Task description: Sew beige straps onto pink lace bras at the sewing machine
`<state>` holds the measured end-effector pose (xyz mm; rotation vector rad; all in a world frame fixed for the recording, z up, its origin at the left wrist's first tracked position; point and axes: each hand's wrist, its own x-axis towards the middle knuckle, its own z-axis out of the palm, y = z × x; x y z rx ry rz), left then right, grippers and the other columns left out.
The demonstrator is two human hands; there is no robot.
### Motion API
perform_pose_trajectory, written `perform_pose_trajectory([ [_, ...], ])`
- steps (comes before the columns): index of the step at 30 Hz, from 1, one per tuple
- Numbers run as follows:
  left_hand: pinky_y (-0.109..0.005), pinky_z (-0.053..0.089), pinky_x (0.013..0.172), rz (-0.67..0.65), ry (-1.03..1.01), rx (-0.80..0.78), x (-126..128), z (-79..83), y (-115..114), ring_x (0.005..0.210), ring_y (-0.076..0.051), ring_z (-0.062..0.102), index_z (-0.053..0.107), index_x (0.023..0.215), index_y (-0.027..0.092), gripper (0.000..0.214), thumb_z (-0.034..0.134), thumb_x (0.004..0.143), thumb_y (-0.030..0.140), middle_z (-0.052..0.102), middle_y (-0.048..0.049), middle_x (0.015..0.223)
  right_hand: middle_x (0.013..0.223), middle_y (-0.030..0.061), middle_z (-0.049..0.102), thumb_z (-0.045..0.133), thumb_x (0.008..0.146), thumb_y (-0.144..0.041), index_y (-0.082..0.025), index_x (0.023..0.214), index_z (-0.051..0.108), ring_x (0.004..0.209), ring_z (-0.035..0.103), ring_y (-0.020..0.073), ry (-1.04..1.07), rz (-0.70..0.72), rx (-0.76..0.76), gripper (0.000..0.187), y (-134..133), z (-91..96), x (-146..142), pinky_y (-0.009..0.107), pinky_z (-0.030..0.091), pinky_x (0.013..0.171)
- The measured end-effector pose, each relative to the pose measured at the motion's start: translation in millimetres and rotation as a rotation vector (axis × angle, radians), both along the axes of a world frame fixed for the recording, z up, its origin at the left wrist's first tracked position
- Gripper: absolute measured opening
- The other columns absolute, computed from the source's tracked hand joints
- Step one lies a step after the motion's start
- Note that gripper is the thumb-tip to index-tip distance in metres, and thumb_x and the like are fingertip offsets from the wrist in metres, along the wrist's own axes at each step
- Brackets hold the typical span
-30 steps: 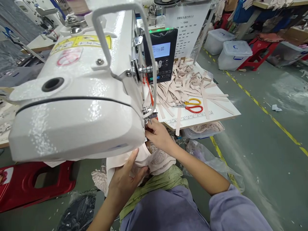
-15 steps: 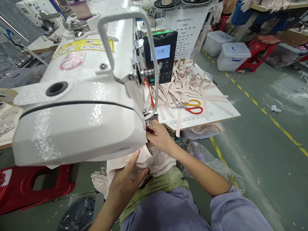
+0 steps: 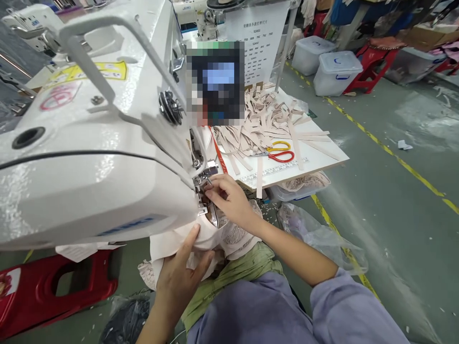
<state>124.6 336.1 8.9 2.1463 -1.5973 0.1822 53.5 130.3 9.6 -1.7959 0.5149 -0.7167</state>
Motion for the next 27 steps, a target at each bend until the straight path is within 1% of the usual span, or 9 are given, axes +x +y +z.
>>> perform_pose_trajectory([
  [3, -0.042, 0.056, 0.097, 0.036, 0.017, -0.012, -1, 2.8, 1, 0.119, -0.032, 0.063, 0.050, 0.137, 0.020, 0.050, 0.062, 0.091, 0.034, 0.069, -0.0134, 0.124, 0.108, 0.0070, 0.065, 0.055, 0.092, -0.040, -0.025, 0.095, 0.066, 0.094, 0.061, 0.0242, -0.056, -0.031, 0.048, 0.019, 0, -6.6, -8, 0.039, 0.053, 0.085],
  [5, -0.043, 0.055, 0.098, 0.037, 0.048, -0.012, -2, 4.2, 1, 0.121, -0.032, 0.061, 0.049, 0.138, 0.021, 0.048, 0.060, 0.093, 0.034, 0.068, -0.0127, 0.125, 0.103, 0.0062, 0.066, 0.055, 0.092, -0.042, -0.024, 0.094, 0.066, 0.088, 0.061, 0.0224, -0.075, -0.039, 0.048, 0.021, 0, -8.6, -12, 0.038, 0.053, 0.082],
  [8, -0.043, 0.054, 0.099, 0.018, 0.071, 0.004, -4, 5.7, -1, 0.122, -0.031, 0.061, 0.048, 0.139, 0.021, 0.047, 0.057, 0.095, 0.035, 0.066, -0.0137, 0.129, 0.098, 0.0063, 0.066, 0.055, 0.091, -0.041, -0.022, 0.092, 0.066, 0.088, 0.061, 0.0217, -0.098, -0.058, 0.026, 0.022, 1, -6.0, -17, 0.036, 0.051, 0.084],
  [14, -0.036, 0.057, 0.096, -0.028, 0.084, 0.007, -6, 10.2, -7, 0.119, -0.028, 0.063, 0.046, 0.140, 0.020, 0.048, 0.056, 0.096, 0.035, 0.068, -0.0127, 0.126, 0.097, 0.0067, 0.066, 0.055, 0.092, -0.046, -0.022, 0.089, 0.065, 0.090, 0.060, 0.0217, -0.102, -0.028, 0.073, 0.026, 5, 0.5, -25, 0.034, 0.050, 0.079],
  [16, -0.035, 0.058, 0.094, -0.035, 0.072, -0.007, -7, 12.1, -9, 0.116, -0.027, 0.065, 0.046, 0.139, 0.019, 0.047, 0.054, 0.097, 0.036, 0.069, -0.0137, 0.124, 0.096, 0.0070, 0.064, 0.055, 0.092, -0.047, -0.022, 0.089, 0.064, 0.088, 0.059, 0.0214, -0.108, -0.011, 0.077, 0.026, 6, 0.2, -27, 0.034, 0.049, 0.078],
  [19, -0.038, 0.058, 0.093, -0.029, 0.058, -0.015, -8, 13.8, -13, 0.116, -0.029, 0.065, 0.046, 0.139, 0.017, 0.047, 0.052, 0.097, 0.037, 0.068, -0.0160, 0.125, 0.095, 0.0071, 0.062, 0.054, 0.092, -0.048, -0.022, 0.090, 0.063, 0.085, 0.058, 0.0206, -0.094, 0.008, 0.088, 0.028, 8, -0.4, -28, 0.033, 0.049, 0.078],
  [23, -0.037, 0.058, 0.093, -0.033, 0.076, -0.009, -12, 12.4, -14, 0.119, -0.029, 0.063, 0.045, 0.140, 0.017, 0.048, 0.053, 0.097, 0.037, 0.066, -0.0164, 0.128, 0.091, 0.0058, 0.059, 0.053, 0.091, -0.049, -0.021, 0.093, 0.061, 0.078, 0.055, 0.0190, -0.062, 0.015, 0.115, 0.029, 11, -2.2, -31, 0.031, 0.047, 0.070],
  [25, -0.035, 0.058, 0.092, -0.020, 0.092, -0.014, -14, 9.9, -13, 0.119, -0.029, 0.063, 0.044, 0.141, 0.017, 0.049, 0.052, 0.097, 0.037, 0.066, -0.0162, 0.127, 0.088, 0.0046, 0.058, 0.055, 0.089, -0.047, -0.020, 0.094, 0.060, 0.076, 0.055, 0.0184, -0.040, 0.021, 0.153, 0.027, 14, -4.7, -33, 0.031, 0.046, 0.068],
  [27, -0.038, 0.059, 0.090, 0.014, 0.092, -0.040, -15, 6.3, -11, 0.119, -0.030, 0.063, 0.041, 0.143, 0.017, 0.053, 0.053, 0.097, 0.039, 0.065, -0.0179, 0.128, 0.086, 0.0037, 0.058, 0.057, 0.087, -0.044, -0.020, 0.096, 0.058, 0.077, 0.055, 0.0183, -0.025, 0.026, 0.200, 0.025, 17, -7.9, -35, 0.030, 0.046, 0.069],
])
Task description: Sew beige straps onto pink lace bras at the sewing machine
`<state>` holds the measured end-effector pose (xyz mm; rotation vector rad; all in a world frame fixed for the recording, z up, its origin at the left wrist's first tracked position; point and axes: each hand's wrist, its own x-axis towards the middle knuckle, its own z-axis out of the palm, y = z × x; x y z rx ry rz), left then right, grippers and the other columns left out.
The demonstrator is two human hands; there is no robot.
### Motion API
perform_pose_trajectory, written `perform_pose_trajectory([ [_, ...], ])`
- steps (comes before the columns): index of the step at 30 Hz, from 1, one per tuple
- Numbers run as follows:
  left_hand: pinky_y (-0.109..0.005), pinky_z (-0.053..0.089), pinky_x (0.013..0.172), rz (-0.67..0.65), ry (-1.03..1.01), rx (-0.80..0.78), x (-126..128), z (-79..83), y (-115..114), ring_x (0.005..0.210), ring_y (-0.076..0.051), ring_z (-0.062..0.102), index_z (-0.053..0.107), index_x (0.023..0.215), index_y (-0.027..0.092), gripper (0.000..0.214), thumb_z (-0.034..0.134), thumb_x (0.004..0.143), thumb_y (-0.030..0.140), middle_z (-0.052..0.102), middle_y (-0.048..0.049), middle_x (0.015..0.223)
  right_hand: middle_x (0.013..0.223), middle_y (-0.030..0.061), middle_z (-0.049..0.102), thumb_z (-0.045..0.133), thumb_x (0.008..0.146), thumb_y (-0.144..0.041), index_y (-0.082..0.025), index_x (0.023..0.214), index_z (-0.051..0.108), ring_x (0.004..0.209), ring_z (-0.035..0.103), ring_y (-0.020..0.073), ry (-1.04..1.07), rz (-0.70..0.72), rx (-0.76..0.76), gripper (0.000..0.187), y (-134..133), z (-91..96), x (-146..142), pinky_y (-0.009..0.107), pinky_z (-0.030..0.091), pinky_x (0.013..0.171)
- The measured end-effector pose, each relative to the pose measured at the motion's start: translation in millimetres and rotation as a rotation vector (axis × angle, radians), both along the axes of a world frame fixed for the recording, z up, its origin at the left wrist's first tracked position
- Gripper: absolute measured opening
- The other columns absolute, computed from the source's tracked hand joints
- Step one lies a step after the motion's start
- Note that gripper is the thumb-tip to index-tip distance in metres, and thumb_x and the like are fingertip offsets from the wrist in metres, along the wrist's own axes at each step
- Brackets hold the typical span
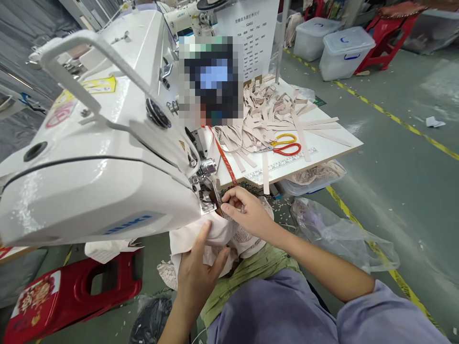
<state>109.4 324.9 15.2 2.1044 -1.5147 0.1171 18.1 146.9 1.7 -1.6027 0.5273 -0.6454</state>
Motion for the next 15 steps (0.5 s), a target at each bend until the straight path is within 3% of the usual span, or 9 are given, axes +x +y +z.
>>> perform_pose_trajectory([
  [5, -0.041, 0.061, 0.081, 0.060, -0.040, -0.079, 0, -10.1, 4, 0.113, -0.033, 0.066, 0.025, 0.151, 0.012, 0.070, 0.052, 0.096, 0.047, 0.060, -0.0268, 0.130, 0.091, 0.0032, 0.061, 0.061, 0.086, -0.038, -0.021, 0.098, 0.059, 0.085, 0.057, 0.0183, 0.018, 0.002, 0.022, 0.022, 7, -4.6, 0, 0.028, 0.045, 0.068],
  [10, -0.041, 0.060, 0.083, 0.096, -0.029, -0.034, -4, -13.5, 6, 0.117, -0.033, 0.064, 0.013, 0.155, 0.012, 0.078, 0.049, 0.097, 0.049, 0.053, -0.0289, 0.138, 0.092, 0.0036, 0.063, 0.065, 0.081, -0.043, -0.020, 0.098, 0.057, 0.081, 0.058, 0.0185, 0.020, -0.005, -0.021, 0.030, 13, -1.0, 0, 0.030, 0.044, 0.069],
  [15, -0.045, 0.061, 0.082, 0.077, -0.067, 0.070, -42, -11.7, 12, 0.117, -0.038, 0.063, 0.003, 0.157, 0.013, 0.086, 0.053, 0.095, 0.045, 0.051, -0.0281, 0.141, 0.095, 0.0053, 0.066, 0.066, 0.081, -0.048, -0.019, 0.102, 0.061, 0.084, 0.059, 0.0206, 0.082, 0.070, 0.113, 0.036, 28, -3.4, -21, 0.030, 0.045, 0.072],
])
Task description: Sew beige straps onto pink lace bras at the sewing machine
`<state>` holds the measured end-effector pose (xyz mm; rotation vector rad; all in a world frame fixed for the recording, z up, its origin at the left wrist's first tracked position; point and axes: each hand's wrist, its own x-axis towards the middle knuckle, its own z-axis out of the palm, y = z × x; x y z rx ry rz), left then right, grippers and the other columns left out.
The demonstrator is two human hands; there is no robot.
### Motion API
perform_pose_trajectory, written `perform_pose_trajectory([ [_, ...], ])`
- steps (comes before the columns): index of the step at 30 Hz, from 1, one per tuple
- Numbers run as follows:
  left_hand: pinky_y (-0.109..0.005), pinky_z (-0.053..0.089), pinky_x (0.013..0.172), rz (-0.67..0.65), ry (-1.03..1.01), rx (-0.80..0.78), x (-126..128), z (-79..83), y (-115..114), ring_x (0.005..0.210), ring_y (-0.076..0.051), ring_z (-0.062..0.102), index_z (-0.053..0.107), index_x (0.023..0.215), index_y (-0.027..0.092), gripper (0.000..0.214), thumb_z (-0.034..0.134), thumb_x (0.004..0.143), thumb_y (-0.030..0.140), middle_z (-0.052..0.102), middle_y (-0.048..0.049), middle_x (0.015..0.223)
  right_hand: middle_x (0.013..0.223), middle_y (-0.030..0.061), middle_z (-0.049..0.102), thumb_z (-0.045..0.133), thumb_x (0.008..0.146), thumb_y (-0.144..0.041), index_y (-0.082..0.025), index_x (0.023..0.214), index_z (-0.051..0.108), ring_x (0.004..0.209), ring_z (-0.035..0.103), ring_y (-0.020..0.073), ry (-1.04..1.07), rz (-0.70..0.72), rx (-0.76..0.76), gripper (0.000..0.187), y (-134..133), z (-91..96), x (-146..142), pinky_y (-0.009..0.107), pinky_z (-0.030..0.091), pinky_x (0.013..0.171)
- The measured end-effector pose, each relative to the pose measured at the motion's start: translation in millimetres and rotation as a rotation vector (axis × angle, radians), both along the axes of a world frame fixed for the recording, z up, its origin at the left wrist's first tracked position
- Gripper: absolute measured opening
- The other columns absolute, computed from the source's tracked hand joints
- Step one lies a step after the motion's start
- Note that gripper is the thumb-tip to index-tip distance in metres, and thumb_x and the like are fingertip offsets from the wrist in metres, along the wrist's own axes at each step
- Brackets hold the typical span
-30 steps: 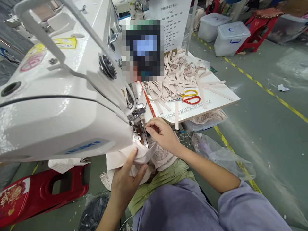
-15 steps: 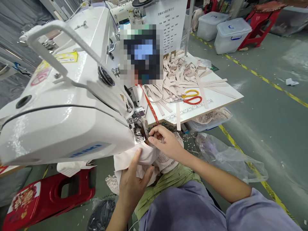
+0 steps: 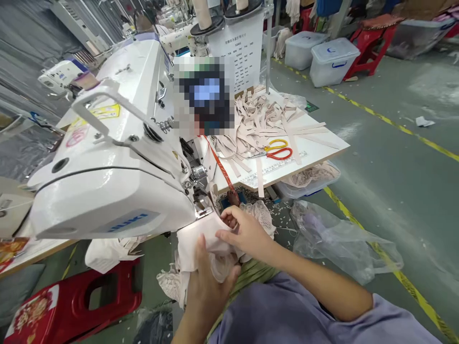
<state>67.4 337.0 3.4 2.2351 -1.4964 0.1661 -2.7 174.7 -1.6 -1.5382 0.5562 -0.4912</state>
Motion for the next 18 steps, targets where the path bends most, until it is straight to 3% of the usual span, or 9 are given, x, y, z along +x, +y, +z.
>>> perform_pose_trajectory([
  [4, -0.041, 0.063, 0.076, -0.093, 0.151, 0.046, -31, -13.7, 25, 0.102, -0.034, 0.070, 0.012, 0.157, 0.016, 0.086, 0.060, 0.091, 0.042, 0.059, -0.0234, 0.134, 0.094, 0.0050, 0.068, 0.062, 0.085, -0.054, -0.018, 0.097, 0.068, 0.086, 0.060, 0.0213, -0.070, 0.053, 0.184, 0.038, 8, 0.0, -22, 0.030, 0.046, 0.073],
  [7, -0.038, 0.062, 0.072, -0.194, 0.553, 0.003, -35, -39.3, 51, 0.086, -0.027, 0.073, 0.018, 0.155, 0.019, 0.079, 0.056, 0.092, 0.046, 0.072, -0.0154, 0.110, 0.090, 0.0043, 0.066, 0.067, 0.081, -0.058, -0.017, 0.088, 0.072, 0.081, 0.058, 0.0190, -0.090, -0.007, 0.326, 0.042, 10, 0.0, -35, 0.028, 0.044, 0.070],
  [9, -0.038, 0.061, 0.071, -0.114, 0.756, -0.017, -30, -60.2, 61, 0.079, -0.025, 0.072, 0.022, 0.153, 0.019, 0.071, 0.050, 0.094, 0.046, 0.073, -0.0108, 0.095, 0.088, 0.0038, 0.065, 0.071, 0.078, -0.058, -0.017, 0.088, 0.073, 0.076, 0.056, 0.0168, -0.078, -0.056, 0.425, 0.042, 11, -3.9, -40, 0.027, 0.042, 0.065],
  [12, -0.047, 0.055, 0.089, 0.083, 0.638, -0.056, -21, -92.0, 56, 0.108, -0.033, 0.064, 0.034, 0.146, 0.016, 0.066, 0.056, 0.090, 0.044, 0.065, -0.0173, 0.115, 0.085, 0.0039, 0.066, 0.076, 0.074, -0.055, -0.015, 0.088, 0.074, 0.071, 0.055, 0.0150, -0.066, -0.065, 0.546, 0.042, 15, -11.9, -40, 0.025, 0.041, 0.062],
  [14, -0.052, 0.049, 0.098, 0.120, 0.516, -0.023, -16, -112.3, 42, 0.124, -0.039, 0.052, 0.039, 0.141, 0.015, 0.070, 0.065, 0.083, 0.045, 0.054, -0.0215, 0.131, 0.082, 0.0039, 0.067, 0.079, 0.071, -0.054, -0.015, 0.088, 0.074, 0.067, 0.054, 0.0141, -0.073, -0.045, 0.627, 0.043, 20, -12.3, -37, 0.024, 0.040, 0.060],
  [16, -0.052, 0.050, 0.093, 0.210, 0.456, -0.002, -10, -130.7, 27, 0.115, -0.037, 0.055, 0.043, 0.133, 0.013, 0.067, 0.068, 0.080, 0.044, 0.054, -0.0206, 0.123, 0.077, 0.0031, 0.068, 0.080, 0.068, -0.056, -0.015, 0.088, 0.075, 0.063, 0.052, 0.0127, -0.063, -0.025, 0.676, 0.046, 25, -5.4, -38, 0.023, 0.038, 0.057],
  [18, -0.052, 0.052, 0.084, 0.381, 0.421, -0.021, -1, -145.6, 17, 0.099, -0.034, 0.059, 0.047, 0.124, 0.012, 0.052, 0.063, 0.083, 0.041, 0.058, -0.0161, 0.105, 0.072, 0.0025, 0.067, 0.081, 0.064, -0.059, -0.016, 0.086, 0.076, 0.059, 0.051, 0.0123, -0.038, -0.002, 0.689, 0.048, 29, 6.8, -44, 0.023, 0.036, 0.054],
])
